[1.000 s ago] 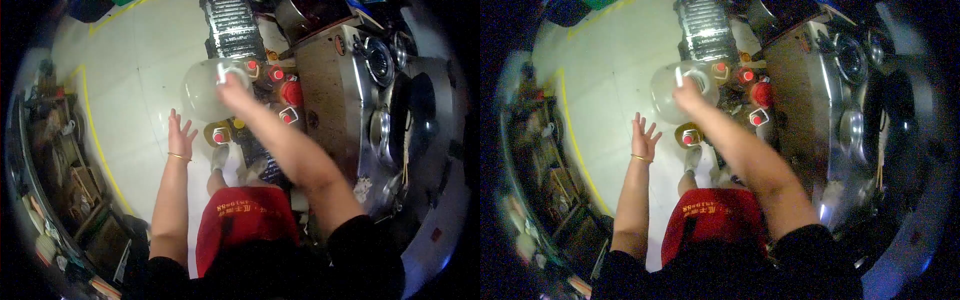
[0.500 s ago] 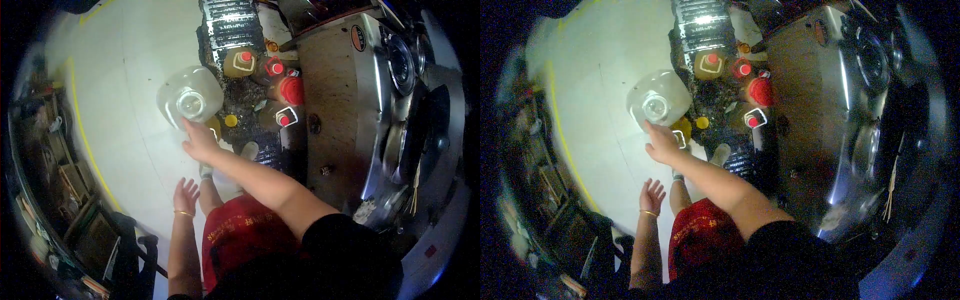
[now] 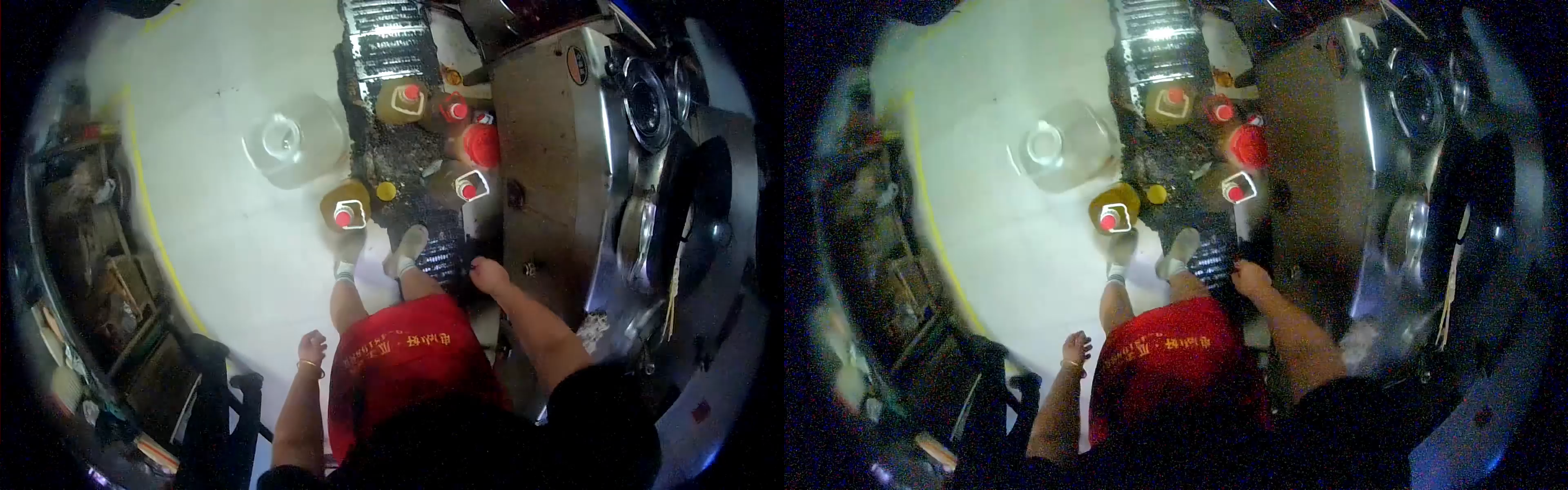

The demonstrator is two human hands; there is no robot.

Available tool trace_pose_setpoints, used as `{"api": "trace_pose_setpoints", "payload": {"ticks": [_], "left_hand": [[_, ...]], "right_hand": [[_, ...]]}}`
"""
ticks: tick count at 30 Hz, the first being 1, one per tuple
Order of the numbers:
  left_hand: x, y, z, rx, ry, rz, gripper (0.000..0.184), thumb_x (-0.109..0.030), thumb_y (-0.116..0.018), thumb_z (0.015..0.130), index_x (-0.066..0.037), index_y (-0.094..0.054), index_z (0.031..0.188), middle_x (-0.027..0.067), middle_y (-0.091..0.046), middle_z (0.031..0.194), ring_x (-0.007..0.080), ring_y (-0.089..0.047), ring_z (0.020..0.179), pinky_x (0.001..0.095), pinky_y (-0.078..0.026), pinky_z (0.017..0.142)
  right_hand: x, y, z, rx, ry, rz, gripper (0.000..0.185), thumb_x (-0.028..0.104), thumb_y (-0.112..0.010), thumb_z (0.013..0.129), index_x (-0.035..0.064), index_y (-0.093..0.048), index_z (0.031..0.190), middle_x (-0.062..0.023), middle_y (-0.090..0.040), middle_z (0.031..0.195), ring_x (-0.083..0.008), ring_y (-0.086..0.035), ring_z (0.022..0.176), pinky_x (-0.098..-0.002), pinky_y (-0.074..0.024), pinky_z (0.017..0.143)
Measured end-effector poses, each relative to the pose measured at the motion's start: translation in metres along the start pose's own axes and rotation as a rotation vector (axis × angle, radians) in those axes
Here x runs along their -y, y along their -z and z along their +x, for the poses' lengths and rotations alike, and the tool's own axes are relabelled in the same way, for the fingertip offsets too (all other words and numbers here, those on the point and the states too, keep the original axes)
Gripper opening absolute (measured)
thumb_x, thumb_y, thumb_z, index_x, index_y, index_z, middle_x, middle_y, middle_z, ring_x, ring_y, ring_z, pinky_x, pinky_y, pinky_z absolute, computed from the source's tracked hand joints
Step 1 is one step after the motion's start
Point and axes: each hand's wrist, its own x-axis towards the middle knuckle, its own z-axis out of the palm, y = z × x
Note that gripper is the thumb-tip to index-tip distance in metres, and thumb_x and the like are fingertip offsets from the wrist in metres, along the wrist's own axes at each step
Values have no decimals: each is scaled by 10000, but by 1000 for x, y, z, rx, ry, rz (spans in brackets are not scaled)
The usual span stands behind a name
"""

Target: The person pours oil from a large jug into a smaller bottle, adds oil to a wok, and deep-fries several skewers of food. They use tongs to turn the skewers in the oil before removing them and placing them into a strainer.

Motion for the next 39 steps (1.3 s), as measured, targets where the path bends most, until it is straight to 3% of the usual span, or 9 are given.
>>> {"api": "trace_pose_setpoints", "payload": {"ticks": [5, 10, 18, 19, 23, 27, 31, 33, 39], "left_hand": [[-106, -15, 4, 18, -216, -42, 396, -329, -522, 851, -47, -481, 1125, 91, -588, 940, 148, -551, 770, 258, -450, 656], [-146, -46, 13, 184, -348, -335, 343, -219, -493, 875, -42, -458, 1167, 127, -578, 1026, 184, -569, 875, 295, -470, 735], [-86, -70, 79, 285, -366, -399, 335, -202, -525, 860, 6, -504, 1122, 108, -596, 1005, 170, -574, 852, 251, -495, 685], [-102, -89, 87, 337, -396, -349, 356, -213, -525, 863, -2, -497, 1148, 95, -597, 994, 156, -568, 833, 248, -491, 673], [-117, -181, 210, 533, -727, 78, 518, -124, -506, 815, 12, -331, 1283, 155, -449, 1234, 244, -424, 1133, 343, -333, 950], [-158, -223, 220, 582, -126, -55, 401, -259, -484, 819, -29, -454, 1146, 105, -522, 1068, 233, -508, 933, 353, -381, 869], [-160, -227, 290, 780, 67, 16, 258, -298, -488, 827, -72, -519, 948, 36, -510, 674, 143, -438, 498, 280, -377, 460], [-176, -219, 225, 289, -83, 148, 218, -276, -498, 815, -70, -525, 883, 2, -512, 590, 130, -354, 371, 247, -329, 377], [-205, -127, 160, 756, -59, -62, 385, -343, -546, 788, -110, -443, 1076, 67, -516, 930, 222, -512, 819, 349, -431, 628]], "right_hand": [[142, -11, 23, -211, 351, 210, 188, 259, -524, 775, 100, -621, 800, -136, -605, 756, -338, -583, 728, -420, -458, 621], [275, -110, 113, -151, 60, 448, 458, 362, -592, 761, 53, -460, 1072, -179, -616, 876, -348, -592, 825, -404, -469, 697], [272, -134, 88, -328, 139, 680, 414, 287, -591, 768, 54, -473, 1089, -135, -582, 810, -267, -573, 741, -400, -457, 677], [253, -98, 51, -31, 75, 692, 364, 215, -594, 765, 48, -480, 1067, -131, -562, 864, -239, -549, 787, -380, -445, 697], [179, 111, -139, -751, 754, 45, 252, 141, -607, 696, 61, -584, 935, -128, -570, 831, -286, -552, 754, -402, -443, 606], [82, 276, -289, -1290, -128, -961, 309, 223, -637, 622, 141, -596, 918, -134, -526, 1093, -310, -504, 987, -425, -440, 758], [-38, 317, -297, -857, -907, -723, 477, 318, -535, 798, 135, -436, 1226, -166, -353, 1328, -310, -418, 1157, -431, -409, 848], [-67, 325, -275, -638, -1059, -484, 513, 272, -451, 842, 119, -320, 1314, -193, -439, 1256, -311, -500, 1079, -433, -438, 811], [-140, 309, -290, -833, -890, -117, 192, 178, -467, 797, 55, -591, 877, -158, -626, 873, -329, -603, 838, -423, -475, 703]]}}
